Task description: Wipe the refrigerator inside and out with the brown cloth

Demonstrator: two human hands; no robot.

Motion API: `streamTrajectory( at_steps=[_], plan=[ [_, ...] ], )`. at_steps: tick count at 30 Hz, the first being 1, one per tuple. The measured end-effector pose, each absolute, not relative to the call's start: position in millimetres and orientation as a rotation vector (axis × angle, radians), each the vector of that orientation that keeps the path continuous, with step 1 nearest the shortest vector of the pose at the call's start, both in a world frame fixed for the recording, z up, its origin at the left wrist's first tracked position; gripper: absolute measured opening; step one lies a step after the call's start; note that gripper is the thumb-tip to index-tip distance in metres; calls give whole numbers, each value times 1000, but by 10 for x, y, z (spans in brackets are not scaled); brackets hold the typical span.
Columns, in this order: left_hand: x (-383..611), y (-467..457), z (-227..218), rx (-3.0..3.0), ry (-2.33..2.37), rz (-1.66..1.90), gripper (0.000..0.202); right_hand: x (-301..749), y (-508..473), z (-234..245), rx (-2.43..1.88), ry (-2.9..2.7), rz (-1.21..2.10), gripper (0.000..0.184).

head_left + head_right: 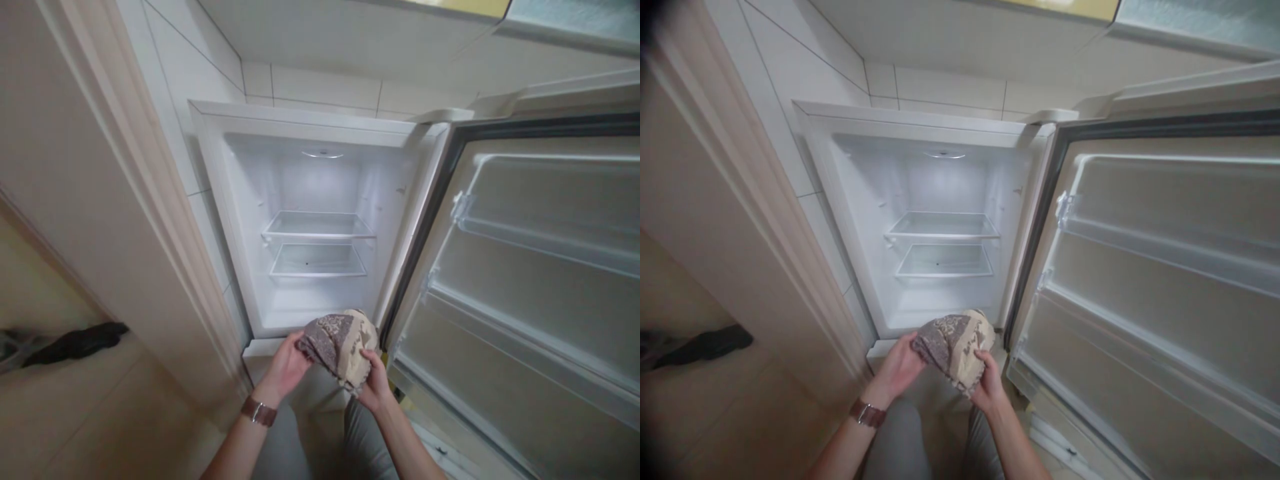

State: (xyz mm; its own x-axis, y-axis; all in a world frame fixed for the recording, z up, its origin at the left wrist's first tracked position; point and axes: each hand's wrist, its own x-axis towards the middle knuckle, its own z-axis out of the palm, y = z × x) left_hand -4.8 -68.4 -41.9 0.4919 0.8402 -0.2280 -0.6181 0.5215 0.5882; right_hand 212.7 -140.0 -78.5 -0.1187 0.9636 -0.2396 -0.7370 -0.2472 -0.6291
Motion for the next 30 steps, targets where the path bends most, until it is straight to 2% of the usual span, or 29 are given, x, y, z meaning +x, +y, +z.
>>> streamTrajectory(
  at_steps=[5, 7, 11, 15, 19, 22, 25, 30],
  plan=[
    [-200, -845, -587, 406, 785, 730, 26, 2160, -1475, -811, -886, -410, 1847, 44],
    [-277, -932, -686, 425, 827, 704, 32, 2149, -1516, -802, -970, -442, 1819, 42],
    [-397, -1182, -850, 399, 753, 720, 55, 2167, -1682, -829, -1016, -501, 1723, 47],
    [-349, -1380, -942, 173, 927, 624, 46, 2183, -1799, -869, -1130, -531, 1768, 53],
    [-255, -1413, -946, 161, 925, 610, 44, 2141, -1725, -888, -1263, -605, 1573, 53],
    [-256, -1382, -879, 174, 833, 666, 42, 2155, -1642, -886, -1329, -671, 1337, 47],
    [-271, -1357, -792, 158, 798, 678, 40, 2209, -1614, -813, -1378, -827, 1065, 51],
    [-241, -1367, -743, 162, 762, 668, 44, 2186, -1644, -546, -1381, -1201, 954, 46]
  ],
)
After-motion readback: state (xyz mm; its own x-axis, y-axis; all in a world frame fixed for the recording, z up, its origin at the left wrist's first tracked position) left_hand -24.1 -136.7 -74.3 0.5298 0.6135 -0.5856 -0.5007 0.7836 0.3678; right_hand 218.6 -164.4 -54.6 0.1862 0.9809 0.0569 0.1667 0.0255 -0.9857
